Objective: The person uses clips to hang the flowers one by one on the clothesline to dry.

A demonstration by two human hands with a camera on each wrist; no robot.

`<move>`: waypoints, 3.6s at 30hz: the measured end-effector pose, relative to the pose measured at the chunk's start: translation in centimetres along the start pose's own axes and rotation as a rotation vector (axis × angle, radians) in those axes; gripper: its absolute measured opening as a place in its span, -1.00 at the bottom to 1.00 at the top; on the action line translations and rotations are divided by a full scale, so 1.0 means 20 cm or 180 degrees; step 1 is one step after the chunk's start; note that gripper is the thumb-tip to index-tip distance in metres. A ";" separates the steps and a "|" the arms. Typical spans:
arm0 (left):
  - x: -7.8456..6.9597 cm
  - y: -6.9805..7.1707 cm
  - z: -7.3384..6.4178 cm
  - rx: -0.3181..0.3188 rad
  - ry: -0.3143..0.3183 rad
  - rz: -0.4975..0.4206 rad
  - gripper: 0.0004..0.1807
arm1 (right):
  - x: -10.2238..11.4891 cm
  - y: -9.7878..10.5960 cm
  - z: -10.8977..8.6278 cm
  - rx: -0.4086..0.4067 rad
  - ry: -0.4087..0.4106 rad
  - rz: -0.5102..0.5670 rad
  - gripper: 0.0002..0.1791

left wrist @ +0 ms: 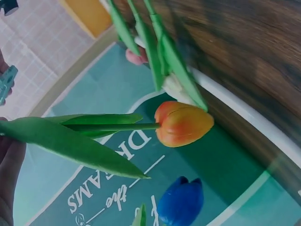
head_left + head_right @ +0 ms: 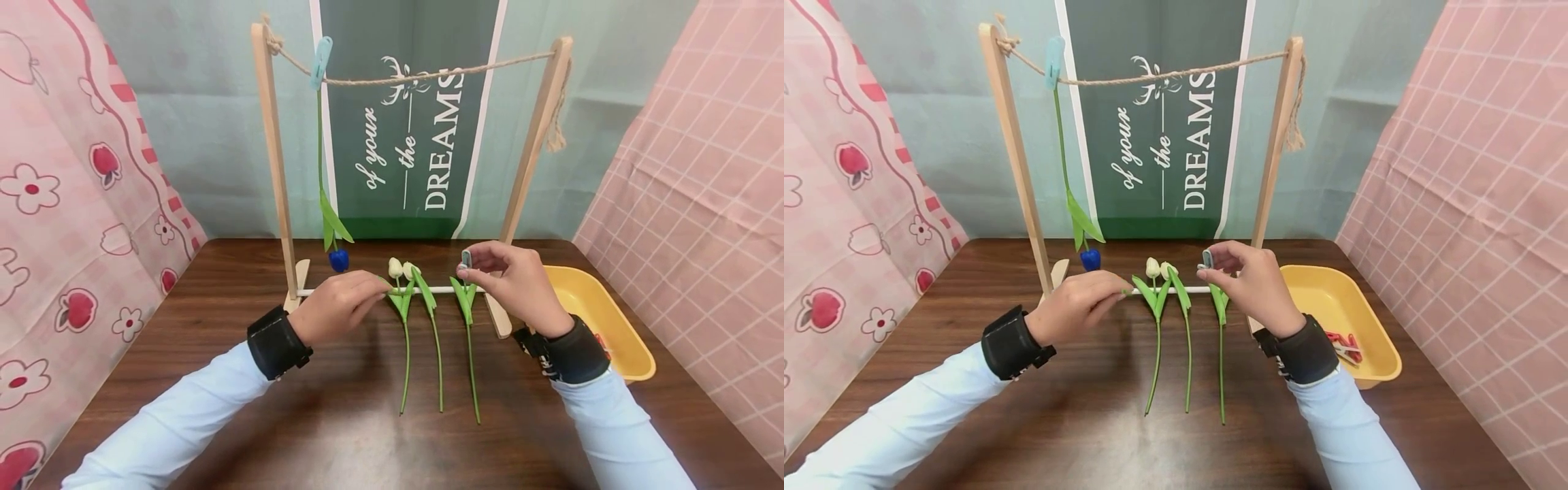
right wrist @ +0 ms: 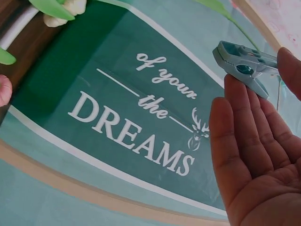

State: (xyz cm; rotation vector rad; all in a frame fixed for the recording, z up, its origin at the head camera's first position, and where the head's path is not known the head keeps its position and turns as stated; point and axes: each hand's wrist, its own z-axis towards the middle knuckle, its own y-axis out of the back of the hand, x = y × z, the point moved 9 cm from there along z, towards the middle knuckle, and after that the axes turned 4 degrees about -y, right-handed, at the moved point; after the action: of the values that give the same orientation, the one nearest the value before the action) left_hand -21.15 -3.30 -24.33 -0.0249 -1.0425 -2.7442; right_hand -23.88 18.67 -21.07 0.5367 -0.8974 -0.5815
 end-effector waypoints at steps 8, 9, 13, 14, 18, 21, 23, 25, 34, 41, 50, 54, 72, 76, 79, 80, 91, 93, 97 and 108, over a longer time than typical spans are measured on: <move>0.05 0.06 0.05 -0.0257 0.0288 -0.0242 -0.77 | 0.08 0.06 0.08 -0.0231 0.0136 0.0125 -0.68; 0.06 0.07 0.06 -0.0282 0.0343 -0.0264 -0.77 | 0.09 0.07 0.09 -0.0271 0.0160 0.0135 -0.68; 0.11 0.09 0.09 -0.0365 0.0598 -0.0278 -0.82 | 0.15 0.10 0.14 -0.0332 0.0274 0.0291 -0.67; 0.13 0.10 0.10 -0.0376 0.0672 -0.0279 -0.83 | 0.17 0.11 0.15 -0.0343 0.0303 0.0324 -0.67; 0.17 0.12 0.12 -0.0451 0.0869 -0.0269 -0.85 | 0.23 0.14 0.19 -0.0385 0.0437 0.0429 -0.67; 0.20 0.13 0.13 -0.0512 0.1003 -0.0349 -0.85 | 0.28 0.15 0.22 -0.0429 0.0516 0.0503 -0.68; 0.23 0.14 0.14 -0.0537 0.1119 -0.0435 -0.85 | 0.30 0.16 0.24 -0.0455 0.0561 0.0555 -0.69; 0.26 0.14 0.14 -0.0565 0.1232 -0.0537 -0.84 | 0.32 0.17 0.26 -0.0490 0.0601 0.0587 -0.69; 0.38 0.15 0.15 -0.0566 0.1732 -0.0859 -0.82 | 0.41 0.18 0.35 -0.0524 0.0671 0.0646 -0.71; 0.45 0.16 0.17 -0.0463 0.1956 -0.0955 -0.81 | 0.50 0.20 0.43 -0.0616 0.0870 0.0771 -0.72; 0.52 0.17 0.20 -0.0385 0.2207 -0.1057 -0.80 | 0.60 0.21 0.53 -0.0673 0.1036 0.0768 -0.71; 0.55 0.17 0.20 -0.0368 0.2292 -0.1109 -0.80 | 0.63 0.21 0.57 -0.0668 0.1026 0.0753 -0.71; 0.63 0.17 0.22 -0.0360 0.2483 -0.1135 -0.80 | 0.70 0.25 0.83 -0.0740 0.0683 0.1267 -0.81; 0.64 0.17 0.22 -0.0391 0.2503 -0.1157 -0.80 | 0.71 0.26 0.88 -0.0736 0.0604 0.1607 -0.88; 0.64 0.17 0.23 -0.0415 0.2511 -0.1162 -0.80 | 0.72 0.26 0.92 -0.0744 0.0544 0.1772 -0.93; 0.64 0.17 0.23 -0.0423 0.2516 -0.1164 -0.80 | 0.72 0.26 0.93 -0.0755 0.0516 0.1795 -0.93; 0.66 0.16 0.22 -0.0450 0.2554 -0.1179 -0.80 | 0.69 0.22 1.06 -0.0801 0.0024 0.2014 -0.90; 0.66 0.16 0.22 -0.0459 0.2552 -0.1166 -0.80 | 0.69 0.21 1.08 -0.0783 -0.0041 0.2037 -0.90; 0.67 0.16 0.22 -0.0459 0.2540 -0.1133 -0.80 | 0.68 0.19 1.09 -0.0751 -0.0163 0.2037 -0.91; 0.67 0.16 0.21 -0.0460 0.2489 -0.1088 -0.80 | 0.65 0.14 1.13 -0.0705 -0.0500 0.1946 -0.92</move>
State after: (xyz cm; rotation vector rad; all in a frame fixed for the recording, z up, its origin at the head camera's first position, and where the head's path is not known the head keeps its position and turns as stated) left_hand -33.87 -5.29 -17.82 1.1896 -0.6548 -2.6711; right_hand -35.63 7.73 -0.36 0.0022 -1.0688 -0.1597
